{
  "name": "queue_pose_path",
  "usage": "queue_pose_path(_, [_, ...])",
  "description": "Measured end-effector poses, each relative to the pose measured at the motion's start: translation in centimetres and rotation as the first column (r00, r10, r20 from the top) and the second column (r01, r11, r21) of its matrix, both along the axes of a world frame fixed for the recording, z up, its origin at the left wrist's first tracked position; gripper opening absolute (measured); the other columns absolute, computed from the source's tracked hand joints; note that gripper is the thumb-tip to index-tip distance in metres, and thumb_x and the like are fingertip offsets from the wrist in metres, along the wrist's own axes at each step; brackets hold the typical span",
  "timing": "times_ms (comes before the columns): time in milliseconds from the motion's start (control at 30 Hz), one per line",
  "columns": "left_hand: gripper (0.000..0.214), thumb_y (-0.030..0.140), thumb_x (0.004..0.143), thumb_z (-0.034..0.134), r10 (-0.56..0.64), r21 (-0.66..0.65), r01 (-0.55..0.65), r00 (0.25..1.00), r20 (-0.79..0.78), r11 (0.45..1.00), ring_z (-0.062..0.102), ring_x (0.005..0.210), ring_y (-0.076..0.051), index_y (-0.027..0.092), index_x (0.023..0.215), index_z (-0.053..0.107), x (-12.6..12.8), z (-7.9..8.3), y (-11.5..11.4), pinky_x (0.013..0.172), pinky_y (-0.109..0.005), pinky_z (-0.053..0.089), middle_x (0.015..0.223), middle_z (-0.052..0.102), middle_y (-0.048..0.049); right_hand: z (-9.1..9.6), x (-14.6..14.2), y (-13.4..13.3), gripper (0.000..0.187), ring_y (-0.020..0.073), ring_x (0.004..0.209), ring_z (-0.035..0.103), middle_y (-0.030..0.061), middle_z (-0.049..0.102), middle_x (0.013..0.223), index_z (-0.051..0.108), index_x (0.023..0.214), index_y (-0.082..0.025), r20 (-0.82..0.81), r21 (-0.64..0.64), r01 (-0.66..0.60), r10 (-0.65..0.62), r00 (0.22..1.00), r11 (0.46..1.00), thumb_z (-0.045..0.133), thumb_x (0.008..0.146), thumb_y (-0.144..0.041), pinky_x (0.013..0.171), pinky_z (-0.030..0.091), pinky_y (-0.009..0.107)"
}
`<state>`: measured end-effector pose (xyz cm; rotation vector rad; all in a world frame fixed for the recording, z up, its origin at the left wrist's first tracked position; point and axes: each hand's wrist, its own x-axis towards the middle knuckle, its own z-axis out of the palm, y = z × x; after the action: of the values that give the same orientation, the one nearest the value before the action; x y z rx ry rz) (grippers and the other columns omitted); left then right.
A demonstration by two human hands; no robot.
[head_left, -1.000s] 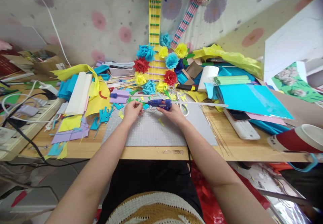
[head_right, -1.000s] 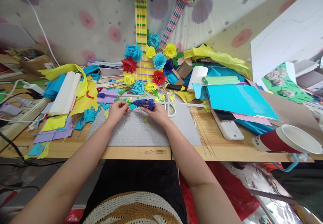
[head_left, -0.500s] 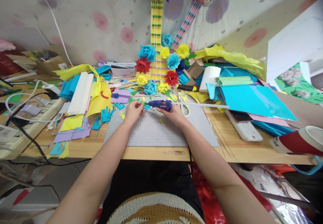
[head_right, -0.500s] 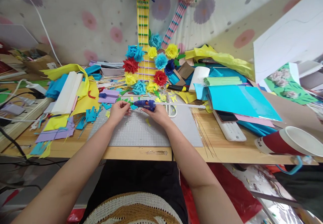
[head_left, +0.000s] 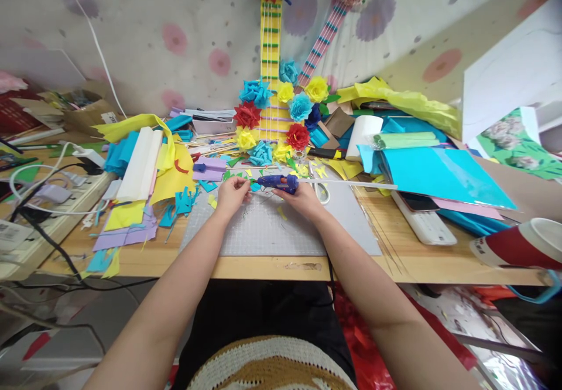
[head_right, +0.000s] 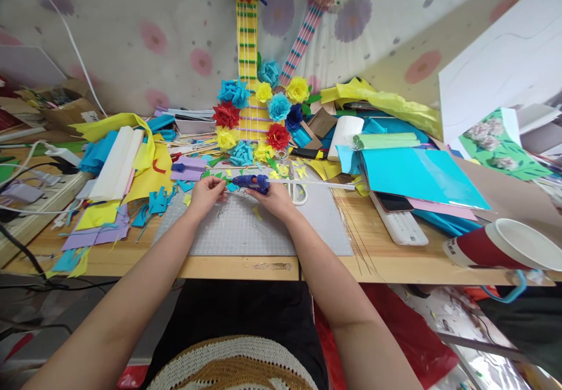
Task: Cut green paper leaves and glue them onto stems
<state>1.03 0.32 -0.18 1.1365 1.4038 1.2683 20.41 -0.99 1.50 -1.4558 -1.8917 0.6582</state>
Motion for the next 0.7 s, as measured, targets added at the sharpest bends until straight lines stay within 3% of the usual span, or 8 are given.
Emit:
queue_pose_path(533, [0.018, 0.03, 0.064, 0.067, -0.002, 0.011, 0.002, 1.0, 0.018, 1.0, 0.053, 0.043, -0.009, 0.016, 0.067, 0.056, -0.1, 0.1, -0.1, 0.042, -0.022, 0.046, 0.056, 0.058, 0.0023, -0.2, 0.5, 0.3, 0.042, 0.02, 0.072, 0.062, 0.003, 0.069, 0.078, 0.069, 0.087, -0.022, 0.002, -0.034, 0.076, -0.076, 0.997, 0.997, 0.06, 0.068, -0.057, 0.063, 0.044, 0.027])
queue_pose_path(700, [0.021, 0.032, 0.064, 0.068, 0.0, 0.031, -0.001, 0.999, 0.039, 1.0, 0.052, 0.043, -0.009, 0.015, 0.069, 0.057, -0.3, 0.0, 0.0, 0.041, -0.022, 0.046, 0.057, 0.059, 0.002, 0.4, 2.7, 0.8, 0.046, 0.0184, 0.066, 0.06, 0.0029, 0.066, 0.069, 0.068, 0.084, -0.018, -0.05, -0.039, 0.204, -0.205, 0.977, 0.978, 0.06, 0.066, -0.06, 0.061, 0.044, 0.027])
